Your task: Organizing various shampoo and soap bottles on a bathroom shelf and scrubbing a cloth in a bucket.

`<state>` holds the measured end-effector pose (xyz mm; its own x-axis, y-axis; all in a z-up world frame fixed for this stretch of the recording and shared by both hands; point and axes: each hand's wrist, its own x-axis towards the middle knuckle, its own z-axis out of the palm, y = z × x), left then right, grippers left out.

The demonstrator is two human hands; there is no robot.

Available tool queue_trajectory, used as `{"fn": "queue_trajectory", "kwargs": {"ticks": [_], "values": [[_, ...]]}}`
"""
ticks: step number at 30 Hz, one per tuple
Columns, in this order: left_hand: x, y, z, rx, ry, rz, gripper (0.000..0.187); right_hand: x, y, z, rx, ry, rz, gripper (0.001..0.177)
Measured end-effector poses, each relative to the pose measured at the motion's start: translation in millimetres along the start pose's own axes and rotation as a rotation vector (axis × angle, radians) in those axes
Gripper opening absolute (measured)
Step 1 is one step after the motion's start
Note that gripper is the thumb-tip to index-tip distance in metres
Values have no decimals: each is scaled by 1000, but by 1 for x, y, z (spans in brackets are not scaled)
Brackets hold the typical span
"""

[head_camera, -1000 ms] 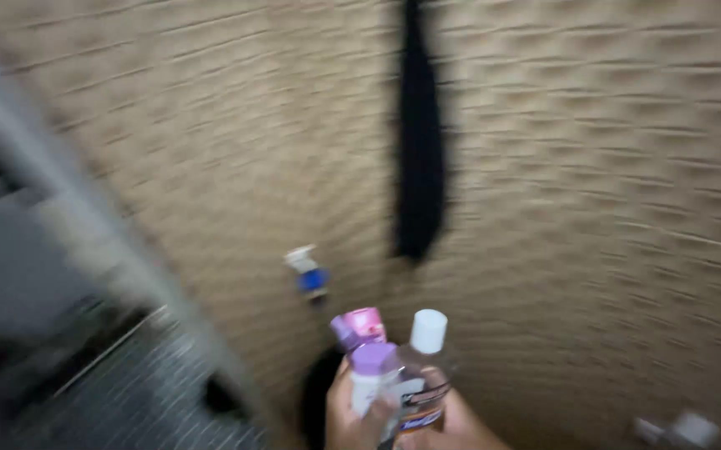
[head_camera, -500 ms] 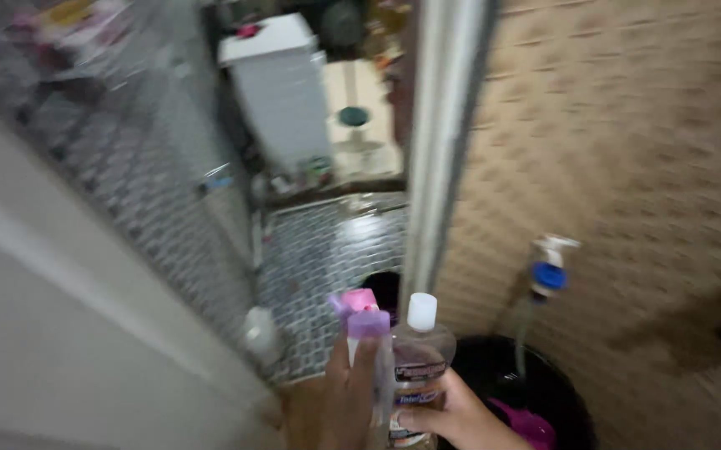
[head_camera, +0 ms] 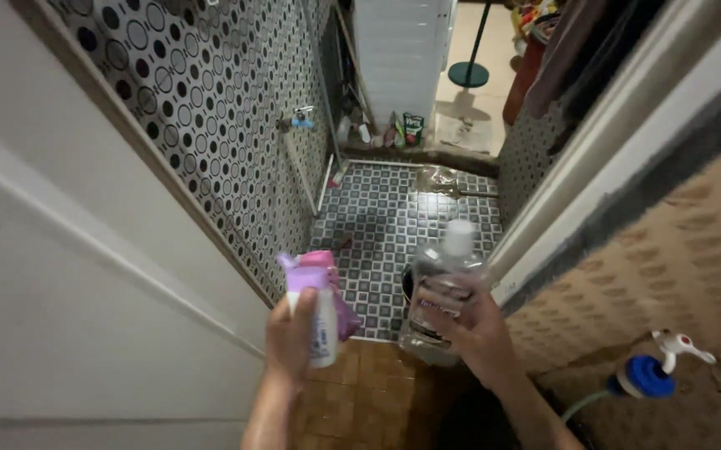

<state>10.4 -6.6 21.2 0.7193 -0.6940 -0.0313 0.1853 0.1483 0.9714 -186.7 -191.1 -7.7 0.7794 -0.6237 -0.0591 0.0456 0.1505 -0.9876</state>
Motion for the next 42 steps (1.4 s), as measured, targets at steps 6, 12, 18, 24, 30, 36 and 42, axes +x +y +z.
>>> {"fn": "queue_trajectory", "kwargs": {"ticks": [6,12,18,24,30,36,42], "values": [[60,-32,-15,-82,228,-83,59,33,27,-2,57,-41,-167,59],[151,-69,-20,-274,56,-122,54,80,22,0,19,-5,-141,53],[246,-69,-27,-237,25,-196,46,172,20,8,3,223,-16,55],[326,-13,-12,-40,-111,-306,46,248,22,15,26,296,-70,49],[432,-61,-2,-103,-269,-198,37,345,25,2,187,480,12,43],[563,-71,27,51,-338,-264,37,477,27,-35,193,436,112,52],[705,-71,98,464,-275,-182,45,617,10,-101,83,346,98,48]]}}
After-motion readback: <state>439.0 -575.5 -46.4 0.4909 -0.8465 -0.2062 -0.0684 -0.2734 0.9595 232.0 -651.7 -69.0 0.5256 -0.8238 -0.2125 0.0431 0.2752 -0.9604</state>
